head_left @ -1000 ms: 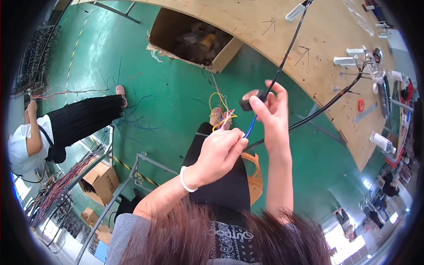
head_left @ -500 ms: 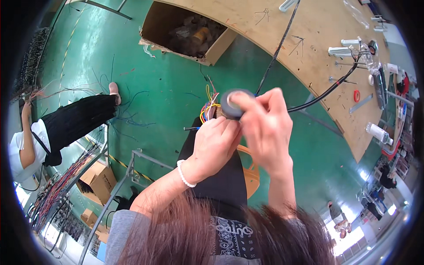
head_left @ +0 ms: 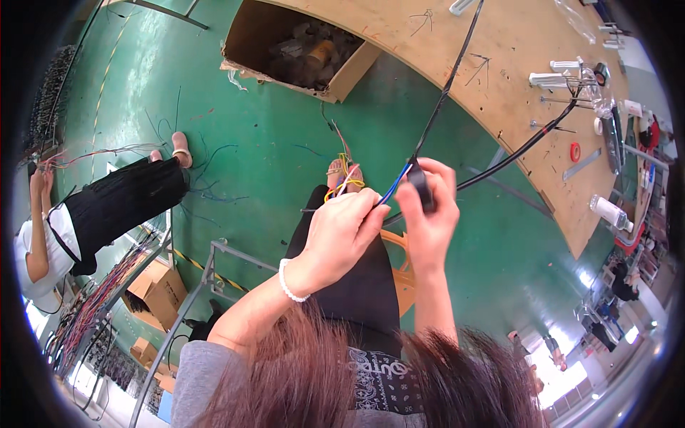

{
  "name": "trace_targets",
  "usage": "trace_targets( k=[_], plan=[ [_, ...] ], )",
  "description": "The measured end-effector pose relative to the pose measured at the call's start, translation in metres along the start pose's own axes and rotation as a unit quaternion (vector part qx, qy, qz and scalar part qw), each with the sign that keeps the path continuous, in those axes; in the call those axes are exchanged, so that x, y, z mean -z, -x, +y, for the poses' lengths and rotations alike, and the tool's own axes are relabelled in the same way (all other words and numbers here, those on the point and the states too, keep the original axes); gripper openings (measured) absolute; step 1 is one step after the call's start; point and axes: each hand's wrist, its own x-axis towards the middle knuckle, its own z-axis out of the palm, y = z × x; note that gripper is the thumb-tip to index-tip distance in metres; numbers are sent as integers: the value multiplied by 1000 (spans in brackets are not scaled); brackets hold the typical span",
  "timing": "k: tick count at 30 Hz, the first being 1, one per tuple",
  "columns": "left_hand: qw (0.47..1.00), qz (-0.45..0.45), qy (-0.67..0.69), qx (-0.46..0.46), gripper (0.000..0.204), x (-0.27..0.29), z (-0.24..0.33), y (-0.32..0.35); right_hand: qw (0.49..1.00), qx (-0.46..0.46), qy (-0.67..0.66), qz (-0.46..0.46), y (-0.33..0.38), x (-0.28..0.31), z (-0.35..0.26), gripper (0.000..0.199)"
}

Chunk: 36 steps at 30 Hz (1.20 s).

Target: Measuring and wrapping bunches of multicolored wires with black electrical tape.

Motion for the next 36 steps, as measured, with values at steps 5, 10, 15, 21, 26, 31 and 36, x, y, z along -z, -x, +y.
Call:
trace_targets(
  k=[5,10,15,21,26,31,36],
  plan=[
    [998,16,-40,-53,15,-7,5,-1,949,155,249,-116,-21,12,-51,18],
    [994,-36,84,65,16,-3,6,-1,972,-198,-111,-57,-40,3,1,43],
    [903,-115,343,231,18,-1,-8,3,911,-203,-351,-77,-22,-14,30,33],
    [999,-1,-16,-30,17,-10,0,5,967,99,194,-130,-6,19,-46,23],
    [998,-48,12,43,11,-10,0,6,994,-102,6,-44,-17,-1,-12,36],
    [987,-48,137,74,14,-3,1,5,941,-149,-271,-135,-21,2,38,29],
    [998,-53,27,30,12,-5,-10,8,995,-17,16,-95,16,18,12,39]
  ],
)
